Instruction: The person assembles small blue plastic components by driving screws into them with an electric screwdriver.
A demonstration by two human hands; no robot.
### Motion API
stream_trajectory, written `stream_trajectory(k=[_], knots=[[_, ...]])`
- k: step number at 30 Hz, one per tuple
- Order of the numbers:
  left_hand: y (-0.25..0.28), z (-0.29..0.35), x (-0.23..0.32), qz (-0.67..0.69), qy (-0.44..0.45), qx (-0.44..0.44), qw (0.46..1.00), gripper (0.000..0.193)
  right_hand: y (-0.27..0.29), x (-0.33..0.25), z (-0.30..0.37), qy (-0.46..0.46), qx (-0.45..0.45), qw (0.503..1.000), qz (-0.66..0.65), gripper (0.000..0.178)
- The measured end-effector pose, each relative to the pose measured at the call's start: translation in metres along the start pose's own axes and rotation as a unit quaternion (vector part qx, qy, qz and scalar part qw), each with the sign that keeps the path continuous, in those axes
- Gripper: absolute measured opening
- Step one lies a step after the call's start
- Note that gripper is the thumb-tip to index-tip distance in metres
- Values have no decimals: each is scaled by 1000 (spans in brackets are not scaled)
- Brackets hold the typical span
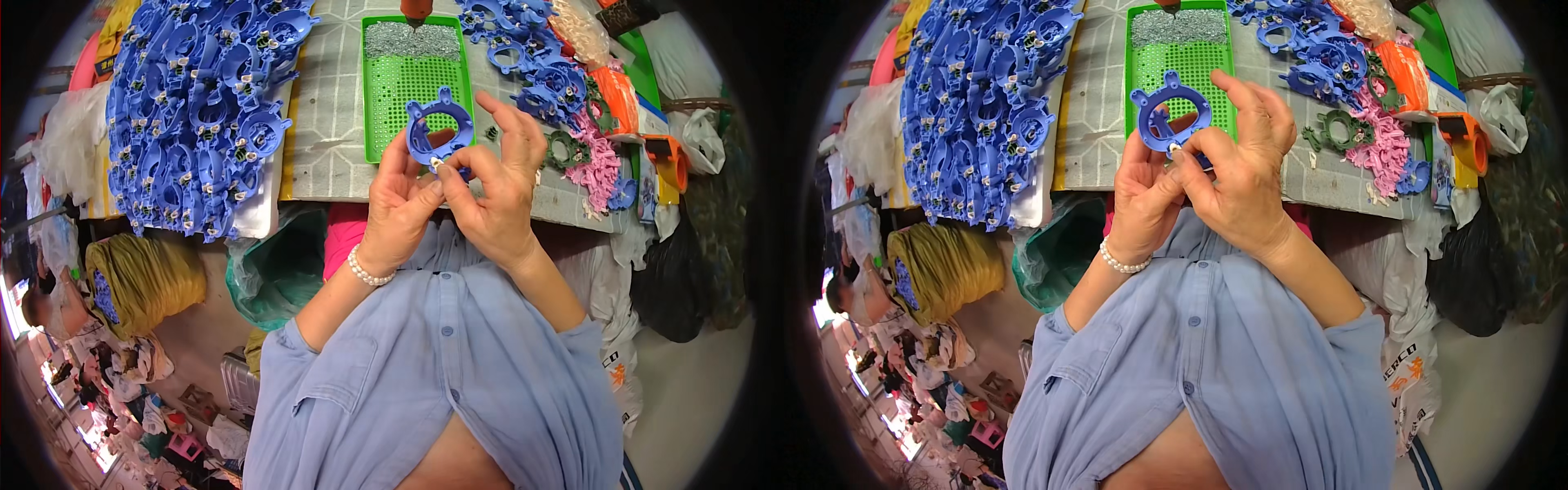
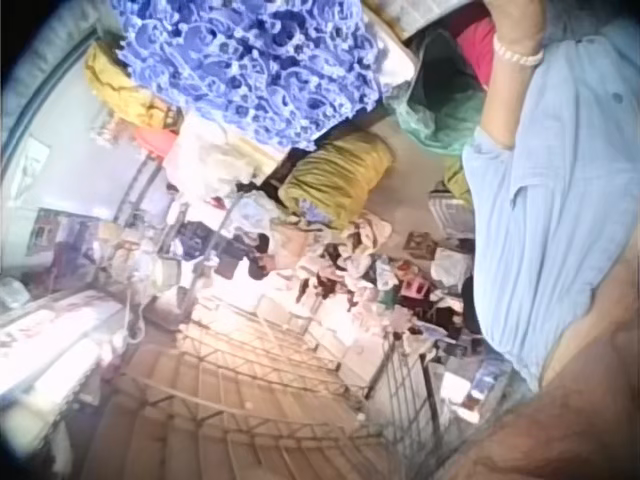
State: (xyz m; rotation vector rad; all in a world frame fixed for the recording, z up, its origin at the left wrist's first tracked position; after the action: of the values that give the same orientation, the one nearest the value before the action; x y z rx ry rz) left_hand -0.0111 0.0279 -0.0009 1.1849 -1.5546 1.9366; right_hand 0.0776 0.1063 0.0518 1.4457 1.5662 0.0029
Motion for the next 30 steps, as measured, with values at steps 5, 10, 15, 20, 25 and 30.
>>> stream_trajectory(k=[5,10,15,20,25,30], knots=[[-4,0,-5,8,9,-9,1000,64,7,3,4,-17,41,999,-15,9],[-7,-1,-12,-39,-3,5,999,61,9,8,6,-21,42,999,-7,9],[-3,-1,-15,-93,-16,19,995,58,5,10,7,-7,36,999,4,9],[3,-1,-15,-60,23,53,997,53,7,10,6,4,70,997,14,8],[10,-1,-13,-8,77,64,995,51,9,22,8,-39,27,998,-50,6],[11,1,-10,-14,141,28,989,48,3,49,9,-198,126,883,-407,8]])
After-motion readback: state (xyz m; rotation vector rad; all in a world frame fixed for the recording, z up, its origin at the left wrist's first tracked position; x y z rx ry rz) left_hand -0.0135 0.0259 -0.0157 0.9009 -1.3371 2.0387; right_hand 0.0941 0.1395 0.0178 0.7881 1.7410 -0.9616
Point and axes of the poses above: each hand's wrist, its own z-axis away from the middle knuckle, its own y-axis out of the back of the hand, x = y × z, the point moved 3 cm from there along -z, towards the middle knuckle, and after that the axes turned 9 degrees about -z, right-handed, at the moved point
